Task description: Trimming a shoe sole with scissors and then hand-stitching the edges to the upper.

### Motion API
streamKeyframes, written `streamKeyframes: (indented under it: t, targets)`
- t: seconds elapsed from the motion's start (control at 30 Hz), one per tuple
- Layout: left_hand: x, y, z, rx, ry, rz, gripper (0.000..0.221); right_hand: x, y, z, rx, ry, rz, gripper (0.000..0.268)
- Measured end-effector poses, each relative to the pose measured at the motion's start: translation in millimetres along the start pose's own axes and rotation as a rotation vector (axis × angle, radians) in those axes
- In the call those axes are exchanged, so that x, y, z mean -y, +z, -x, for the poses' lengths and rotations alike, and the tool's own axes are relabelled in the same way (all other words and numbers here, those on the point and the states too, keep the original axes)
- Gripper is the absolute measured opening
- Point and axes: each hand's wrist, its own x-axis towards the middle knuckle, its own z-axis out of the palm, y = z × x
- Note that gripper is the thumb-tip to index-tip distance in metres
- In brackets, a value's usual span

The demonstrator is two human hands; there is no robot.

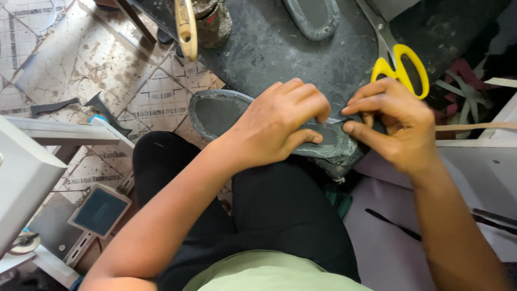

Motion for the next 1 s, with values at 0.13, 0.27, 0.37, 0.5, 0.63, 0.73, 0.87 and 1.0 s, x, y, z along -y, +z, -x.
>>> streamKeyframes:
  t: [0.13,0.27,0.37,0.5,0.63,0.73,0.87,1.0]
  targets:
    - [-2.6,1.5,-1.4,-0.027,-0.057,0.002,0.035,-3.9,4.0,3.8,-0.008,0.018,0.050,0.023]
    - [-5.7,3.4,-4.7,-0.011,-0.103,-0.009,0.035,0.0,4.6,-0.3,0.006,0.053,0.061,0.020]
    - [-5.8,5.1,-5.3,-0.032,-0.113,-0.031,0.034,1.6,4.5,-3.1,0.029,0.054,0.107,0.018]
    - [-4.6,7.5,-4.7,-0.028,-0.117,-0.048,0.031,-0.4,4.2,-1.9,0.063,-0.019,0.201,0.015]
    - [-4.5,6.2,-5.4,-0.026,-0.115,-0.051,0.031,-8.4,1.2,-3.0,0.096,-0.151,0.232,0.020]
    - [-5.2,6.1,-5.1,-0.029,-0.120,-0.061,0.030,-9.8,0.2,-4.2,0.112,-0.204,0.255,0.023]
    - [-4.2,7.4,-3.9,-0.031,-0.122,-0.061,0.030,-9.4,0.2,-7.3,0.116,-0.259,0.295,0.021]
    - [-4.5,6.8,-3.4,-0.033,-0.105,-0.080,0.027,-7.7,-0.4,-7.7,0.136,-0.304,0.346,0.024]
